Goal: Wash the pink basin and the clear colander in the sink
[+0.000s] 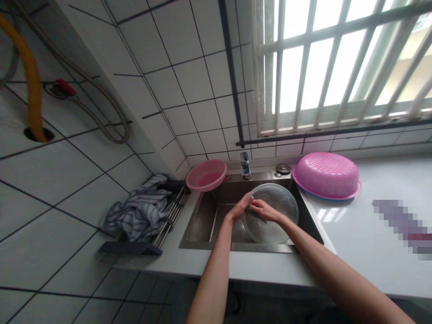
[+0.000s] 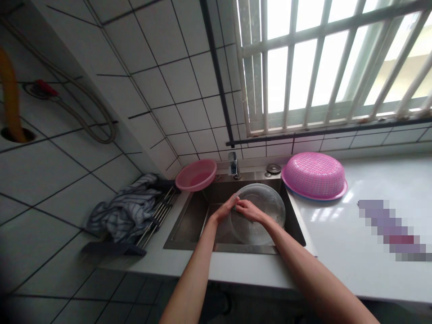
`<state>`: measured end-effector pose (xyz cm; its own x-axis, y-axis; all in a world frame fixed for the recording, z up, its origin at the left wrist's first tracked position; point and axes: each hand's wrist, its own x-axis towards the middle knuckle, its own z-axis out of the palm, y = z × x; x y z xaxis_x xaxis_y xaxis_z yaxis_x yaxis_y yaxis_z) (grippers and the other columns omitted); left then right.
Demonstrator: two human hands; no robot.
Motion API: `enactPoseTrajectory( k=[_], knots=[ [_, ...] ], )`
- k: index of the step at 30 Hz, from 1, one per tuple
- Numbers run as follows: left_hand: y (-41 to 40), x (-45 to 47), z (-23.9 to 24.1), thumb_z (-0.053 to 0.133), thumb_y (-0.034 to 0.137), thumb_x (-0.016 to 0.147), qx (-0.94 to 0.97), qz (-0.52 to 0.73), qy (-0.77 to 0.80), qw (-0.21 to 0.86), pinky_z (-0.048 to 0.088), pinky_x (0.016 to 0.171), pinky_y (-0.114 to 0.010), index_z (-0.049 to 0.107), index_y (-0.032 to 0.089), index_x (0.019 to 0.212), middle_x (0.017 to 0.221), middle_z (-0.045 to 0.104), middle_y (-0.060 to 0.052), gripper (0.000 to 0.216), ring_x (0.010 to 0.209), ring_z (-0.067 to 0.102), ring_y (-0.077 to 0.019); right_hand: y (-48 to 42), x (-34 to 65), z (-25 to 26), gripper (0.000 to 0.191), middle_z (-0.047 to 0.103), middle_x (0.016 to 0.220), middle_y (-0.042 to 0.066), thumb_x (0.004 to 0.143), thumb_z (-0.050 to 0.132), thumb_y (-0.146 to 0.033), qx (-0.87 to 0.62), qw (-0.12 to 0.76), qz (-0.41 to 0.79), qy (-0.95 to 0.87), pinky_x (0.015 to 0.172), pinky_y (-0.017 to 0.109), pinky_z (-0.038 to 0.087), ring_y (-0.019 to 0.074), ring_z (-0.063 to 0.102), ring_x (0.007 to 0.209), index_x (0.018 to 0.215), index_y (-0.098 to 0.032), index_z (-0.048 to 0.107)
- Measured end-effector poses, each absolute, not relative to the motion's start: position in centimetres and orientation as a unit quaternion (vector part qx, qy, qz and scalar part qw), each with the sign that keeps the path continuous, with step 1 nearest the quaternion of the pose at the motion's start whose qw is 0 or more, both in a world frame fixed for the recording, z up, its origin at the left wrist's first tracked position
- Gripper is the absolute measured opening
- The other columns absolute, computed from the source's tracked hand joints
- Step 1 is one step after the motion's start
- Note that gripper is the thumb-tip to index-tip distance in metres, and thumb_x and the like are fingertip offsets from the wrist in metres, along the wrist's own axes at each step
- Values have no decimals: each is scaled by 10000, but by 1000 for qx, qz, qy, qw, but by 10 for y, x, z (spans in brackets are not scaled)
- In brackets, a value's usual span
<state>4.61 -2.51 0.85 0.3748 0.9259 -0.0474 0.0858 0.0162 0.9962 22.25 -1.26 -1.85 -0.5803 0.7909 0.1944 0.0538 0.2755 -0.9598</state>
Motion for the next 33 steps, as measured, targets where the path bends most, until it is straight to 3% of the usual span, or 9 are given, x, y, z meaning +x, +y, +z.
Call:
enactPoseTrajectory(
  k=[3, 7, 10, 12, 16, 24, 27, 31, 33],
  knots=[
    [-23, 44, 9, 687, 783, 836, 607, 352, 427, 570, 236, 1303, -553, 619, 204, 1455, 1545, 586, -145, 851, 1490, 456, -367, -10, 222, -23, 365, 690, 820, 46, 880, 631, -551, -293, 342, 525, -722, 712, 315, 452, 193, 555, 725, 829, -193, 683],
    [-24, 47, 7, 709, 735, 855, 577, 375, 415, 595, 289, 1286, -534, 594, 221, 1477, 1561, 572, -141, 815, 1481, 472, -354, 7, 240, -19, 377, 680, 827, 58, 921, 548, -543, -413, 485, 401, -658, 721, 310, 453, 202, 559, 739, 792, -199, 634],
    [-26, 49, 5, 704, 723, 869, 530, 378, 412, 637, 404, 1203, -569, 555, 215, 1510, 1519, 597, -164, 831, 1394, 556, -373, 11, 246, -15, 384, 684, 839, 67, 938, 521, -547, -450, 532, 362, -620, 713, 306, 457, 211, 571, 750, 810, -199, 619],
    [-26, 48, 3, 705, 719, 872, 525, 377, 420, 638, 414, 1189, -567, 563, 201, 1502, 1474, 625, -173, 828, 1370, 571, -374, 7, 241, -16, 397, 693, 839, 63, 939, 536, -560, -409, 500, 396, -652, 698, 296, 457, 206, 575, 744, 824, -193, 635],
    [-21, 44, 0, 724, 713, 858, 581, 362, 431, 587, 298, 1271, -516, 644, 194, 1406, 1465, 633, -146, 759, 1435, 504, -350, -2, 227, -25, 390, 709, 807, 53, 921, 582, -543, -305, 380, 455, -745, 674, 288, 446, 190, 578, 703, 812, -183, 685],
    [-23, 44, 6, 784, 683, 821, 614, 354, 435, 556, 359, 1222, -504, 602, 207, 1387, 1426, 623, -143, 762, 1365, 546, -336, 26, 249, -30, 332, 700, 829, 67, 907, 519, -480, -461, 505, 374, -626, 689, 302, 456, 209, 590, 737, 807, -189, 643],
    [-25, 45, 4, 776, 711, 809, 601, 373, 432, 559, 354, 1226, -509, 583, 202, 1366, 1441, 605, -167, 779, 1376, 542, -338, 19, 242, -32, 331, 727, 895, 68, 910, 547, -485, -388, 474, 420, -670, 733, 300, 481, 202, 610, 774, 861, -183, 672],
    [-23, 44, 0, 798, 677, 810, 576, 378, 442, 574, 309, 1257, -533, 408, 280, 1550, 1573, 510, -174, 927, 1463, 483, -335, 0, 223, -36, 311, 734, 886, 60, 916, 575, -462, -307, 381, 473, -733, 739, 300, 487, 189, 601, 746, 871, -179, 697],
    [-22, 43, 1, 806, 647, 818, 594, 366, 439, 566, 268, 1281, -536, 429, 289, 1561, 1598, 496, -157, 906, 1500, 443, -341, -4, 221, -36, 285, 724, 849, 55, 909, 577, -435, -301, 362, 473, -745, 719, 297, 479, 186, 586, 720, 845, -182, 692]
  ],
)
